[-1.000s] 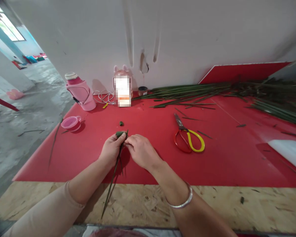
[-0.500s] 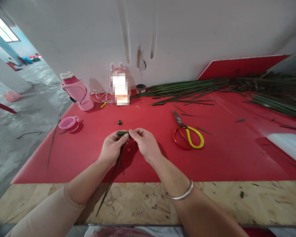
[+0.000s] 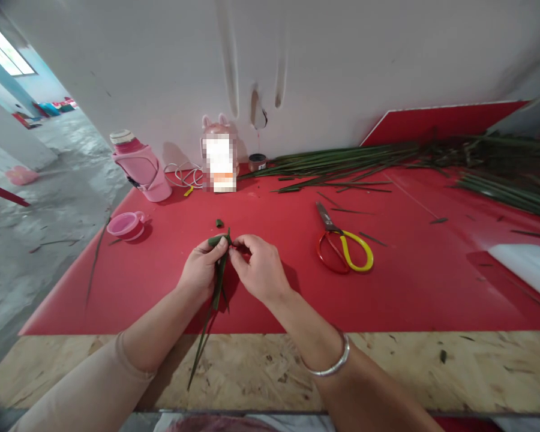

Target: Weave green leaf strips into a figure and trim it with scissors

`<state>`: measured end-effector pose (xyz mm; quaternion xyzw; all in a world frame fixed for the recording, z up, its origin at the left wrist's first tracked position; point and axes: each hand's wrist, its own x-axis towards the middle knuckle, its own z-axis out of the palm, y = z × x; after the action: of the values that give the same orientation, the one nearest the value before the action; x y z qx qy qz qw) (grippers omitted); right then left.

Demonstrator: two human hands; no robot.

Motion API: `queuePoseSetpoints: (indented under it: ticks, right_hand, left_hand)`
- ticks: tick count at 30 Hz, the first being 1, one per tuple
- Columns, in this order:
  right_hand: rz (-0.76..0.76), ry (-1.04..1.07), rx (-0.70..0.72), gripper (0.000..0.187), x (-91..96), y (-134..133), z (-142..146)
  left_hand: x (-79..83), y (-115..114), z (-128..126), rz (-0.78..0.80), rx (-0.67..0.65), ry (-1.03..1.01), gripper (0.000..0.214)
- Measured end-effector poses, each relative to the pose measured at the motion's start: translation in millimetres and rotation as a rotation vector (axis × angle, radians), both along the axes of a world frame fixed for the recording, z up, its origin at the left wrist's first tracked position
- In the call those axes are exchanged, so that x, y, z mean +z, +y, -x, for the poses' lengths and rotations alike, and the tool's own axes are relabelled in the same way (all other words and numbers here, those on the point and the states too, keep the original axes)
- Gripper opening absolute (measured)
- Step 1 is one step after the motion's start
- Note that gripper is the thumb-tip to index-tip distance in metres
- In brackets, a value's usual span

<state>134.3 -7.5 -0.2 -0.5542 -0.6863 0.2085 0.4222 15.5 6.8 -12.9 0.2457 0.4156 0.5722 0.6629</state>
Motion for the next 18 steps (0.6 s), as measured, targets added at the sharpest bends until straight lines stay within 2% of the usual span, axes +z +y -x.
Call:
queuePoseSetpoints:
  ticks: [4, 9, 11, 15, 18]
  right_hand:
    - [-0.004, -0.081, 0.023, 0.015, 1.6, 1, -3]
    - [-0.063, -0.566, 0.103, 0.022, 8.5, -2, -1]
    - [-0.063, -0.678, 0.138, 0.022, 10.9, -4, 1]
    - [0.001, -0.643, 0.131, 0.021, 10.7, -6, 3]
    - [0.09, -0.388, 0.19, 0.02, 10.0, -2, -3]
  left_hand:
    - [2.2, -1, 0, 0.017, 0.001, 0.026, 0.024]
    - [-0.3, -1, 0, 0.023, 0.002, 0.013, 0.025]
    - [-2.0, -1, -1, 0.025, -0.008, 0.004, 0.026]
    - [-2.7, 1, 0, 0.005, -0.028, -0.019, 0.025]
    - [-0.7, 3, 4, 0.01, -0.101, -0.056, 0.023]
